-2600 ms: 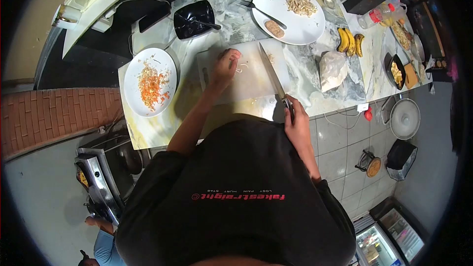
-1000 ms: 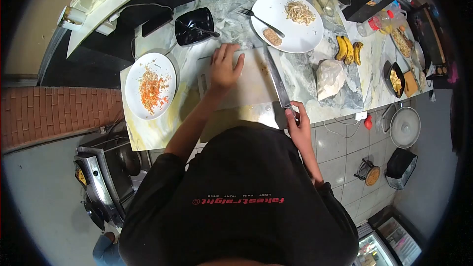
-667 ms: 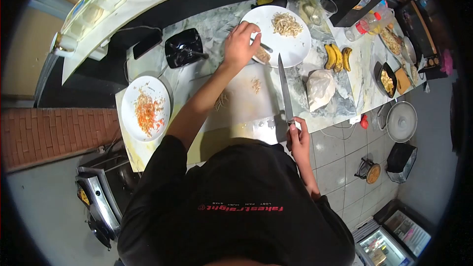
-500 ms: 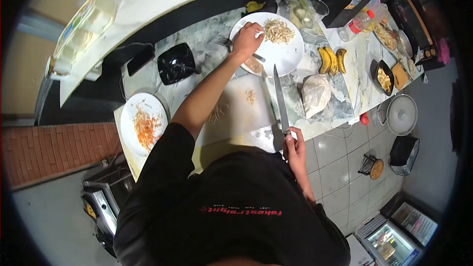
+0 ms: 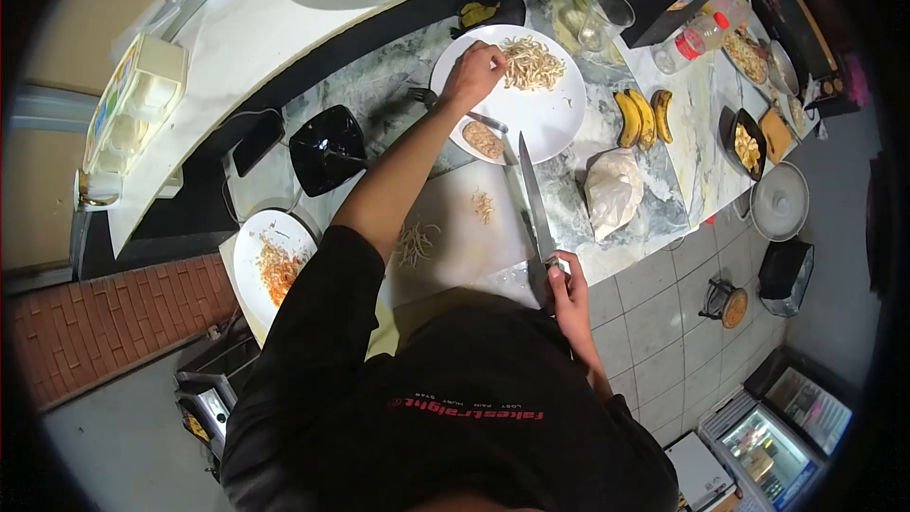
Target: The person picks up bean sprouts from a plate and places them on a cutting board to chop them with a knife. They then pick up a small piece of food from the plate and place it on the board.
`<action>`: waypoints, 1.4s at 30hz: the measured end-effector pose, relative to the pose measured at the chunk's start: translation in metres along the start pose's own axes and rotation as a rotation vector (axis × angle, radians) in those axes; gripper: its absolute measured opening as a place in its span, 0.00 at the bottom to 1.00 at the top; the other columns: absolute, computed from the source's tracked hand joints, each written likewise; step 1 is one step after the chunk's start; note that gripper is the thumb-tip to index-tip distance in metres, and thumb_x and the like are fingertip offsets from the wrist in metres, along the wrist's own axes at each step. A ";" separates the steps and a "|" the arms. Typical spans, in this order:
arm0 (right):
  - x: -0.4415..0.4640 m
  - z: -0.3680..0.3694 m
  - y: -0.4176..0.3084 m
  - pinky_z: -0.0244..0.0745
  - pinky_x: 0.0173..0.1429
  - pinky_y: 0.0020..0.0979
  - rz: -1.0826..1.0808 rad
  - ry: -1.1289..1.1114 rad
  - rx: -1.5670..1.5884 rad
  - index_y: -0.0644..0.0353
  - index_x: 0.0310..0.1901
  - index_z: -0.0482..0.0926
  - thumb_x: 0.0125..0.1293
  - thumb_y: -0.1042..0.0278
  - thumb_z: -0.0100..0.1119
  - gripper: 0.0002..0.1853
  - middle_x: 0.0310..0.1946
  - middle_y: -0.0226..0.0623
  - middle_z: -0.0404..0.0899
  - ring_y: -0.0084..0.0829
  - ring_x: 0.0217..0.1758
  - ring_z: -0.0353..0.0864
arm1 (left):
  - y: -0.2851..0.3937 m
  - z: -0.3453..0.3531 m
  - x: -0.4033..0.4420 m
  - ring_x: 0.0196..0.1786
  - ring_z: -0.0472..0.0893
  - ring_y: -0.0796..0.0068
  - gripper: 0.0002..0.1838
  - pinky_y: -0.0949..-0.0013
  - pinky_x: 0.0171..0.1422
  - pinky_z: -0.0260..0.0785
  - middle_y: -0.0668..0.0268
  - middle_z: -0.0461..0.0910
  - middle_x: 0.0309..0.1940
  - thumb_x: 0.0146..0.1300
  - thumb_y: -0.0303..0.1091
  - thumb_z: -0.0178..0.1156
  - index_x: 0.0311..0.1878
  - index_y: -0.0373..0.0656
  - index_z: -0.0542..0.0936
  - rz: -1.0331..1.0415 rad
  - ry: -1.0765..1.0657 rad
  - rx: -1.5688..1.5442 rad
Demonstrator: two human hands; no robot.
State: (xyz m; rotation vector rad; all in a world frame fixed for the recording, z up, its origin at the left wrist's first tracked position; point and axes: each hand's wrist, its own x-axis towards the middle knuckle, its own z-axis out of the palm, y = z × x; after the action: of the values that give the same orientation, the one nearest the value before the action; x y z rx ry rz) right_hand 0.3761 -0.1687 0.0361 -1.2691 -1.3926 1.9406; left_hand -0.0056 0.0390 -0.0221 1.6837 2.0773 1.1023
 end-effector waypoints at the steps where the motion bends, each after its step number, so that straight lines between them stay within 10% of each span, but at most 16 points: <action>1: 0.001 0.000 -0.001 0.49 0.25 0.21 0.008 0.001 0.004 0.52 0.65 0.71 0.83 0.58 0.53 0.16 0.23 0.16 0.64 0.11 0.23 0.57 | 0.001 -0.003 -0.001 0.42 0.85 0.60 0.05 0.60 0.52 0.78 0.59 0.83 0.43 0.65 0.33 0.69 0.41 0.44 0.86 -0.004 0.003 0.002; 4: 0.003 -0.001 -0.009 0.52 0.28 0.21 0.050 -0.016 0.030 0.57 0.64 0.71 0.82 0.63 0.56 0.15 0.25 0.17 0.68 0.11 0.25 0.59 | -0.008 -0.004 -0.001 0.41 0.85 0.66 0.06 0.63 0.49 0.78 0.60 0.86 0.42 0.68 0.32 0.67 0.44 0.41 0.84 -0.068 -0.032 -0.090; 6: 0.004 -0.002 -0.008 0.52 0.29 0.21 0.043 -0.032 0.025 0.57 0.64 0.71 0.82 0.63 0.56 0.15 0.26 0.18 0.68 0.11 0.26 0.60 | -0.023 0.001 0.005 0.43 0.85 0.72 0.08 0.65 0.48 0.77 0.61 0.88 0.43 0.72 0.31 0.65 0.48 0.38 0.80 -0.217 -0.081 -0.681; 23: 0.004 -0.013 -0.008 0.56 0.31 0.21 0.055 -0.037 0.033 0.57 0.65 0.71 0.81 0.65 0.56 0.16 0.26 0.19 0.70 0.13 0.28 0.63 | 0.065 -0.081 -0.114 0.52 0.85 0.74 0.13 0.71 0.58 0.75 0.59 0.87 0.50 0.75 0.31 0.63 0.58 0.37 0.81 -0.351 -0.073 -0.998; 33: -0.015 0.014 -0.027 0.60 0.28 0.22 0.055 -0.132 -0.163 0.53 0.66 0.70 0.80 0.70 0.54 0.16 0.30 0.26 0.75 0.13 0.24 0.66 | 0.045 -0.071 -0.270 0.52 0.86 0.73 0.07 0.69 0.59 0.76 0.64 0.85 0.47 0.74 0.27 0.63 0.50 0.34 0.83 -0.425 0.069 -0.895; 42: -0.037 0.023 -0.025 0.76 0.41 0.37 -0.228 -0.159 -0.731 0.54 0.71 0.69 0.76 0.76 0.55 0.24 0.32 0.51 0.81 0.47 0.30 0.80 | 0.054 -0.069 -0.306 0.49 0.83 0.58 0.05 0.59 0.59 0.73 0.61 0.85 0.41 0.68 0.26 0.65 0.46 0.41 0.84 -0.035 0.105 -0.065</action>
State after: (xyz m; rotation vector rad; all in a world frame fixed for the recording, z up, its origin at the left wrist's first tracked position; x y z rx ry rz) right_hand 0.3705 -0.1993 0.0759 -1.1712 -2.3441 1.4393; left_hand 0.0837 -0.2666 -0.0174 1.5857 2.0999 1.2588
